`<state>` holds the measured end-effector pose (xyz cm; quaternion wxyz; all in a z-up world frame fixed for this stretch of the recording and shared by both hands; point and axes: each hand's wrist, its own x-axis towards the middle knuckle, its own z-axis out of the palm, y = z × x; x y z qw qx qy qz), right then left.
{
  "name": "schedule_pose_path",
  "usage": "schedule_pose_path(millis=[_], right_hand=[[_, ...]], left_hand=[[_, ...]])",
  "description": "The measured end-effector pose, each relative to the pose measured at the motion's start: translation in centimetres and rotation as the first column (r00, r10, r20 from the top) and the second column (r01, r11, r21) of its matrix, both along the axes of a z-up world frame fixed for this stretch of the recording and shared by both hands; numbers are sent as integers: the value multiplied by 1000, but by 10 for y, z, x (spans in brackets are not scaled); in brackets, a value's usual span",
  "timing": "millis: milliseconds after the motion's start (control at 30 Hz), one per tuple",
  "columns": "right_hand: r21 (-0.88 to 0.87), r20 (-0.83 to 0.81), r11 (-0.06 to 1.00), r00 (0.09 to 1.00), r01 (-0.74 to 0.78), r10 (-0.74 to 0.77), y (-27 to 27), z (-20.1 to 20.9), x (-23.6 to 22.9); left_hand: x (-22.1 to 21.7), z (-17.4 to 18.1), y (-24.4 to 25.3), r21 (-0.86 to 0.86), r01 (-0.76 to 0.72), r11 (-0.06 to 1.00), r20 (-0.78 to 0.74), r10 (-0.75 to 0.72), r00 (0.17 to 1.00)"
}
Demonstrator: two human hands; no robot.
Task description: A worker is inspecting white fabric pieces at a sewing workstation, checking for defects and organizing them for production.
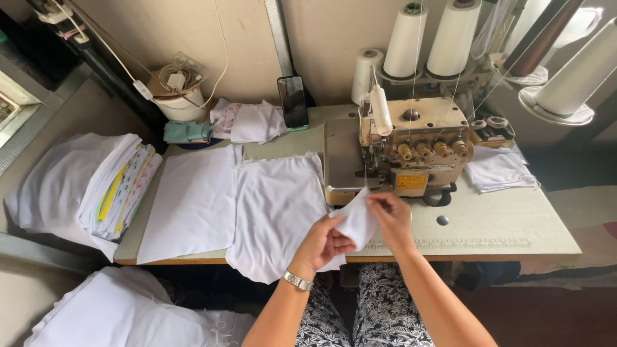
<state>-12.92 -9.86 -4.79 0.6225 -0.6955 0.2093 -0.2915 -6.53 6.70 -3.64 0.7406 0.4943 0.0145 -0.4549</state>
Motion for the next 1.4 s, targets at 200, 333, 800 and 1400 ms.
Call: schedule_pose_path(millis=[200,333,800,1400], right_hand=[[62,83,970,967,237,-241,-27,5,11],[8,78,969,966,248,-248,-34,5,15],[-15,135,973,965,229,-225,-33,5,-3],[-485,256,813,837,-322,484,34,95,-44]], left_hand=[[-12,-9,-15,-15,113,993,134,-110,985],[-9,-13,-21,-17,79,997,147,-76,986],[-6,-24,-21,79,7,997,388,-38,921],[-11,112,31,-111,-252,961,899,205,386]])
